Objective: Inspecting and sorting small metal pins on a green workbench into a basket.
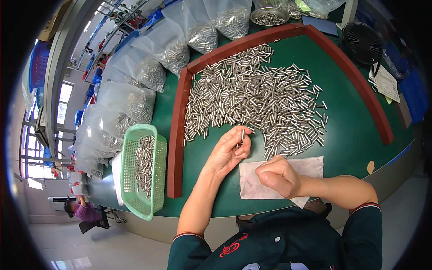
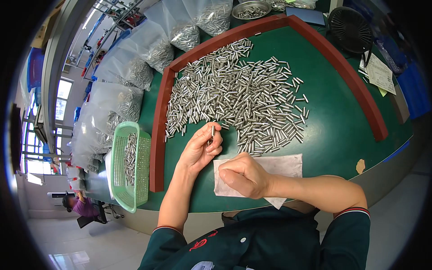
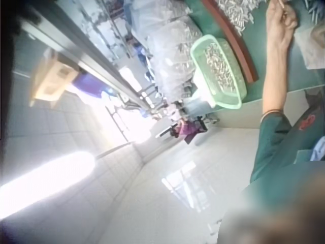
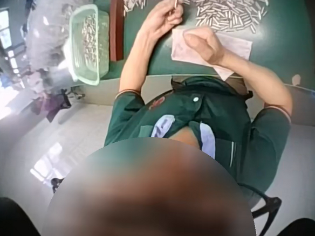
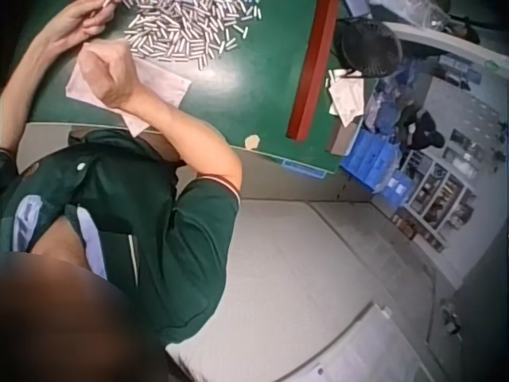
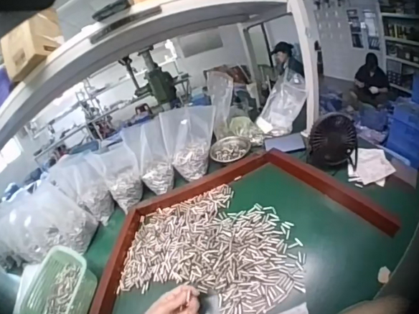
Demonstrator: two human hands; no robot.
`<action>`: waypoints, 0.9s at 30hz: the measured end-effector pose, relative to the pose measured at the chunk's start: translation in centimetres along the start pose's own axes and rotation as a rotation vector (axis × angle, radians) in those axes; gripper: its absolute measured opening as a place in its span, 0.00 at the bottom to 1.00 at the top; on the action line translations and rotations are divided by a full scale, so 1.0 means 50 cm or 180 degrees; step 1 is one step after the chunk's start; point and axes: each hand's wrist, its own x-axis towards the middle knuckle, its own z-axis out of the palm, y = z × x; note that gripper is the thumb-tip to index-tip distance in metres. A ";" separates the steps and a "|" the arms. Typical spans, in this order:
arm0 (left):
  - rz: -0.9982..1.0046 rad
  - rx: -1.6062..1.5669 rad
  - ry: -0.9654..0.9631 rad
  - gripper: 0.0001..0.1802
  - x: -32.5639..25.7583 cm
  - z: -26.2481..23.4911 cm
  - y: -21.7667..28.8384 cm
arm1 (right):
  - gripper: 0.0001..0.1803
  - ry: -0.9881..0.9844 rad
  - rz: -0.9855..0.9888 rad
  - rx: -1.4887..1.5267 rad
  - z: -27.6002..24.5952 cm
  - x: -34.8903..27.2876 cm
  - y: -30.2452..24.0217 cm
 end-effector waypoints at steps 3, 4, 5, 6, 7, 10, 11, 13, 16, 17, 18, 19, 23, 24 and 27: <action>-0.0045 -0.0002 0.0033 0.11 -0.002 -0.001 0.002 | 0.18 0.0040 -0.0040 0.0025 0.001 0.001 -0.001; -0.0062 0.0000 0.0033 0.11 -0.003 -0.002 0.002 | 0.18 0.0030 -0.0030 0.0021 0.001 0.001 -0.001; -0.0059 -0.0002 0.0038 0.11 -0.004 -0.001 0.003 | 0.18 0.0025 -0.0028 0.0025 0.000 0.002 -0.002; -0.0051 -0.0254 0.0123 0.11 -0.003 0.001 0.004 | 0.18 0.0028 -0.0034 0.0012 0.000 0.002 -0.002; -0.0042 -0.0505 0.0208 0.12 -0.004 0.004 0.007 | 0.18 0.0030 -0.0041 -0.0001 0.000 0.002 -0.002; 0.0339 -0.0007 0.0240 0.15 -0.011 -0.006 0.016 | 0.17 -0.0011 -0.0054 -0.0016 0.000 0.001 -0.001; 0.0392 0.0439 0.0241 0.14 -0.013 -0.014 0.019 | 0.17 -0.0013 -0.0053 -0.0013 0.000 0.001 -0.001; 0.0385 0.1907 0.0905 0.11 -0.017 -0.007 0.025 | 0.17 -0.0016 -0.0071 -0.0032 0.000 0.001 -0.002; 0.0845 0.3565 0.1464 0.06 -0.020 0.006 0.029 | 0.17 -0.0012 -0.0049 -0.0032 0.001 0.001 -0.002; 0.0964 0.4366 0.1625 0.06 -0.025 0.004 0.034 | 0.17 -0.0014 -0.0052 -0.0028 0.002 0.002 -0.003; 0.0935 0.4529 0.1696 0.06 -0.026 0.003 0.038 | 0.17 -0.0007 -0.0056 -0.0030 0.001 0.002 -0.003; 0.0905 0.4691 0.1767 0.08 -0.029 0.001 0.043 | 0.16 0.0000 -0.0059 -0.0031 0.001 0.002 -0.003; 0.0575 0.4938 0.1160 0.08 -0.045 0.001 0.076 | 0.16 -0.0012 -0.0032 -0.0026 -0.002 0.003 -0.002; 0.0521 0.4951 0.1030 0.07 -0.049 0.001 0.076 | 0.16 -0.0017 -0.0039 -0.0020 -0.001 0.003 -0.003; 0.0515 0.5141 0.0785 0.05 -0.046 -0.017 0.071 | 0.16 -0.0019 -0.0044 -0.0037 0.000 0.005 -0.006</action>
